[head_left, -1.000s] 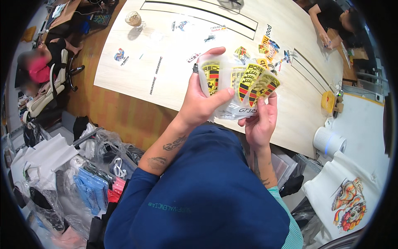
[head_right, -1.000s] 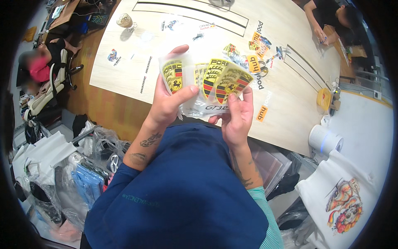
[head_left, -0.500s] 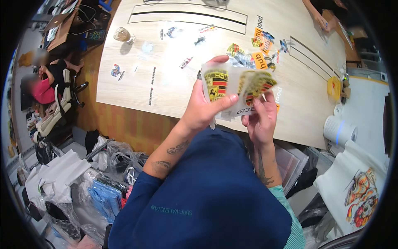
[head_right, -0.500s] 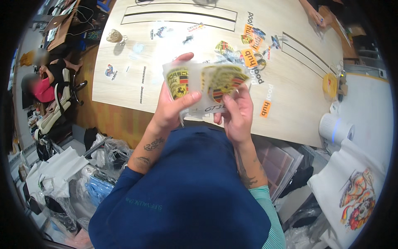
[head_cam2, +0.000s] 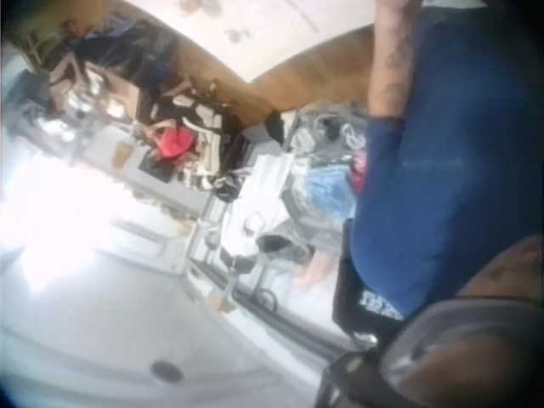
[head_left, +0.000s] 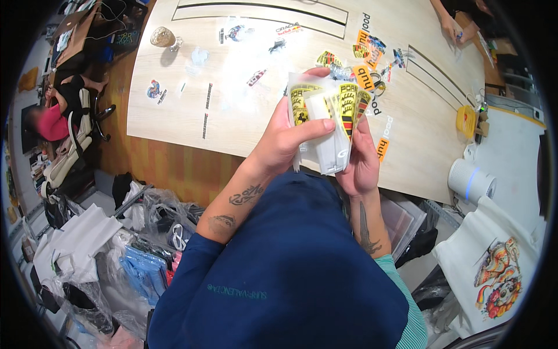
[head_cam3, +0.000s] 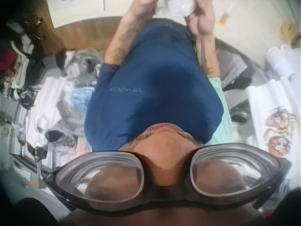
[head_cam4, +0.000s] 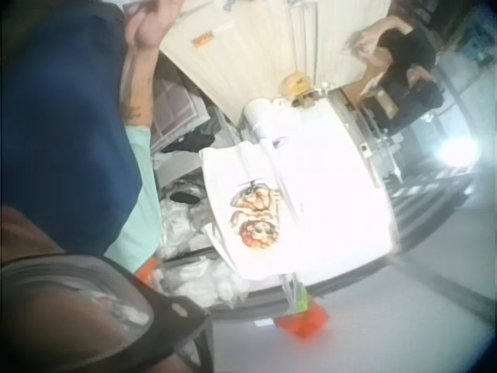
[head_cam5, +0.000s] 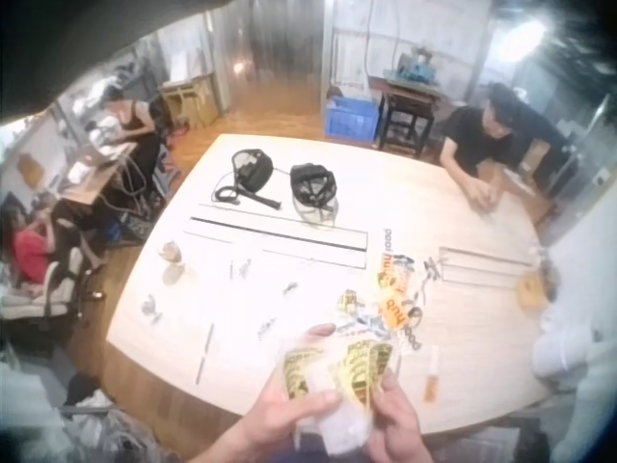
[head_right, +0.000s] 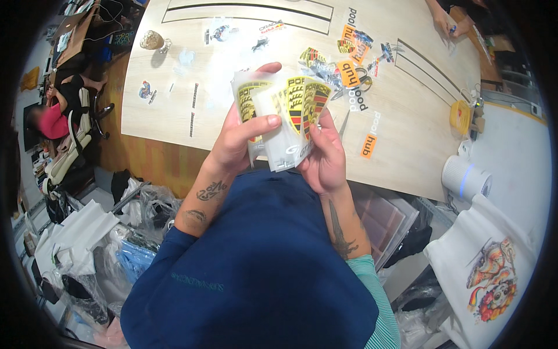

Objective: The person sorts and organizes small Porsche-branded stickers on a work table. They repeatedly pick up sticker sheets, separate them, and place them into piles while occasionally moving other items on the table.

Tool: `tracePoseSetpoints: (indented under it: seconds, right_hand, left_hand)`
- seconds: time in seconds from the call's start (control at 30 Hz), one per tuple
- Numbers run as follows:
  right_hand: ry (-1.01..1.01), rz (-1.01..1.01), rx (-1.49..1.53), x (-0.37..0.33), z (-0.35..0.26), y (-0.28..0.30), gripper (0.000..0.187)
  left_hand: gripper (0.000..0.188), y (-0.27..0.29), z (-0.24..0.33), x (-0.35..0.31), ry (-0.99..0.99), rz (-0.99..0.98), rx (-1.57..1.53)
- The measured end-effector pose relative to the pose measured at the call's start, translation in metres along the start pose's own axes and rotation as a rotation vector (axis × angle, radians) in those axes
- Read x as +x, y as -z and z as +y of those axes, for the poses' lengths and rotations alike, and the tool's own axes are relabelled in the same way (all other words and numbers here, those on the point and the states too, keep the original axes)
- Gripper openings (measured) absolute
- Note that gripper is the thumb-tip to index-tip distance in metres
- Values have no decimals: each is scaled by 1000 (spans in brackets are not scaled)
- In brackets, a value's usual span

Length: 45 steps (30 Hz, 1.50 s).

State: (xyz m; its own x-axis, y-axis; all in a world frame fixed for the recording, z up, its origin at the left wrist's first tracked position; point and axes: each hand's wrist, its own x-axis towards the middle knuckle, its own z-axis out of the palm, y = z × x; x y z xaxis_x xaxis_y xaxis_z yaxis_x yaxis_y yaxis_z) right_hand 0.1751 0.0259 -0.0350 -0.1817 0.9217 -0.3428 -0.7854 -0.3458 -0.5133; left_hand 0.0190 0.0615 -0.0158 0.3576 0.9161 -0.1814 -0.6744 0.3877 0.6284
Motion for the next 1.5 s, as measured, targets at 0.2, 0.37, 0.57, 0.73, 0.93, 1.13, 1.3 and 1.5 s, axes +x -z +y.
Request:
tracePoseSetpoints:
  seconds: [0.2,0.37,0.57,0.73,0.93,1.13,1.3,1.5]
  right_hand:
    - [-103,61,158,2,5,0,49]
    - [-108,-61,152,10,4,28,46]
    - [69,104,-111,12,0,21,37]
    - [216,123,-281,7,-5,25,33]
    - [320,199,-516,-13,-8,10,27]
    - [279,91,-509,-27,-6,-3,29]
    - [231,177,-632,-36,0,-9,36]
    - [446,338,-773,-54,7,-1,26]
  left_hand:
    - [72,0,-8,7,-21,27,62]
    - [73,-3,-7,14,-56,81,140]
    - [64,-6,-12,10,-139,235,219]
    - [62,4,-16,6,-262,278,451]
    - [66,-9,-9,0,-291,174,446]
    - [71,-8,-9,-6,-186,73,277]
    - [81,-4,-14,-10,-125,-28,215]
    - [78,10,-39,-8,-127,63,118]
